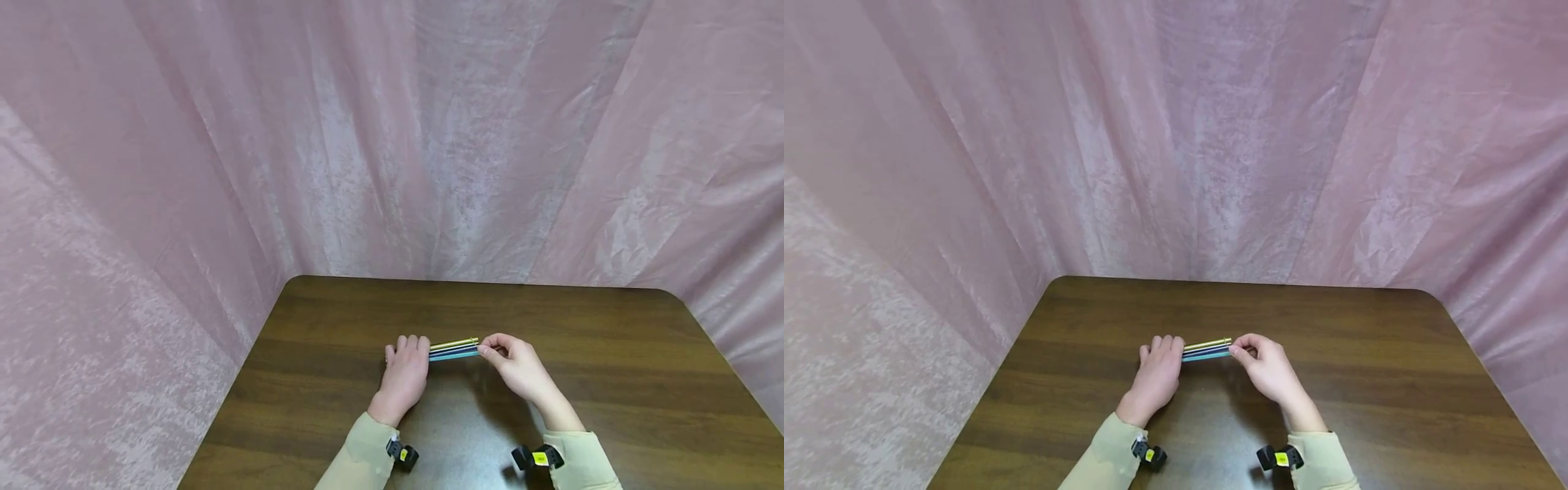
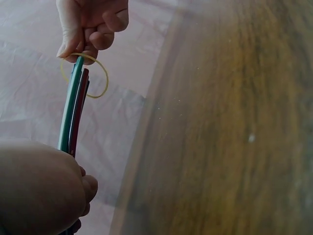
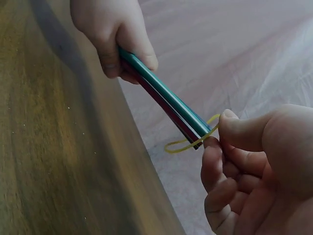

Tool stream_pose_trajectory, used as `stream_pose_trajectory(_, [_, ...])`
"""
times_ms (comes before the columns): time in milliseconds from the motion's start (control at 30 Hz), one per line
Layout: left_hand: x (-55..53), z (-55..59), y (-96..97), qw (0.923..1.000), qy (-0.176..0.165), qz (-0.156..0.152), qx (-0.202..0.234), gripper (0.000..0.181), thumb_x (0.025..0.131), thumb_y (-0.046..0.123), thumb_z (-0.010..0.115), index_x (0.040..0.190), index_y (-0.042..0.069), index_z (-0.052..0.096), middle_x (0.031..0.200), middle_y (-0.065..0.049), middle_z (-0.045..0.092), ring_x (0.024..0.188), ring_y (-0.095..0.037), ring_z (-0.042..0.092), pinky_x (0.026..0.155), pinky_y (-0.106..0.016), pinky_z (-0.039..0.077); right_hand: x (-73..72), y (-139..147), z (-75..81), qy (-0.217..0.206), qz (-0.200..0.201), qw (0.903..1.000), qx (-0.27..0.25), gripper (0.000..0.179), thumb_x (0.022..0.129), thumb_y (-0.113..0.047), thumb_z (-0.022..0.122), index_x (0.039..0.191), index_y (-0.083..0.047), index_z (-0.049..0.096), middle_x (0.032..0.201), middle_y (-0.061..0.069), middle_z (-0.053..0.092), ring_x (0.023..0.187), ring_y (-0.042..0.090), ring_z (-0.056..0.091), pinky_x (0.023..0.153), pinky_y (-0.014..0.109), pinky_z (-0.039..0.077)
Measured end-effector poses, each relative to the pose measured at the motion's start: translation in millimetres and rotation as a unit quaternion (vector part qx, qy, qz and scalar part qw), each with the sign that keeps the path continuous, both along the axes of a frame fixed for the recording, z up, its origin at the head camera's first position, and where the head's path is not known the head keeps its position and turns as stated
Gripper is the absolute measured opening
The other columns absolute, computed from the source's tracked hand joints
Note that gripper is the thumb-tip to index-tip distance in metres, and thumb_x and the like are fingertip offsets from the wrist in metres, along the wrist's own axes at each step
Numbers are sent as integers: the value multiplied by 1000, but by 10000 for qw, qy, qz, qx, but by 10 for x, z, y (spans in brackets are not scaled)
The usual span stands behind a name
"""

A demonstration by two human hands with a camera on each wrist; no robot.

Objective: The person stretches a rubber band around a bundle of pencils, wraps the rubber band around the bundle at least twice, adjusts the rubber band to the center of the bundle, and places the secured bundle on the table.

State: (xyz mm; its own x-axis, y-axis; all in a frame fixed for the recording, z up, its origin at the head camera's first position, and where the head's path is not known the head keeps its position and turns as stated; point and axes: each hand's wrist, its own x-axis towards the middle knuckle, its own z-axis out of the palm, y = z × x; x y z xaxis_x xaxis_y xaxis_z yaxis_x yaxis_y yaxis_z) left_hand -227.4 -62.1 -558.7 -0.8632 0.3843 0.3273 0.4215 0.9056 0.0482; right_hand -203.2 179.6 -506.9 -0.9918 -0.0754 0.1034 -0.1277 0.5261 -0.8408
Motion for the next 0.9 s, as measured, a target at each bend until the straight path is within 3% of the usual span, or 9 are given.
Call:
stream_pose_trajectory(200, [-16,-11,-26,9999,-16,133,101,21,95,0,71,107,11,57,99,-6,60,96,-28,51,76,-44,35,0,-41,-29,456,-200,9987,84,8,102,-15,74,101,-7,73,89,-1,67,80,12,59,75,28,48])
stream_pose_trajectory(400, [-31,-28,-41,9994,82,254,225,22,93,-2,71,105,10,55,96,-7,59,94,-29,51,73,-43,35,-14,-110,-92,923,2,9957,20,7,99,-13,77,97,-8,72,89,-3,65,76,10,60,72,26,50])
stream_pose_trajectory(600, [-16,11,-28,9972,-297,318,608,27,91,-4,72,106,9,54,95,-7,58,94,-29,49,72,-43,33,-3,-202,-172,1021,195,9946,-49,5,99,-10,76,97,-8,72,90,-6,66,80,9,61,73,27,51])
stream_pose_trajectory(733, [-13,51,-16,9939,-611,365,842,27,92,-4,72,108,9,54,96,-7,57,95,-29,48,74,-45,33,13,-258,-183,1345,381,9898,-269,8,99,-7,76,96,-12,71,90,-6,66,80,10,61,71,27,51])
stream_pose_trajectory(900, [-3,83,6,9901,-740,316,1154,28,91,-6,71,109,8,56,94,-8,59,94,-30,51,72,-44,35,33,-293,-185,1643,671,9827,-520,16,99,0,73,96,-15,67,99,1,72,84,14,63,71,27,51])
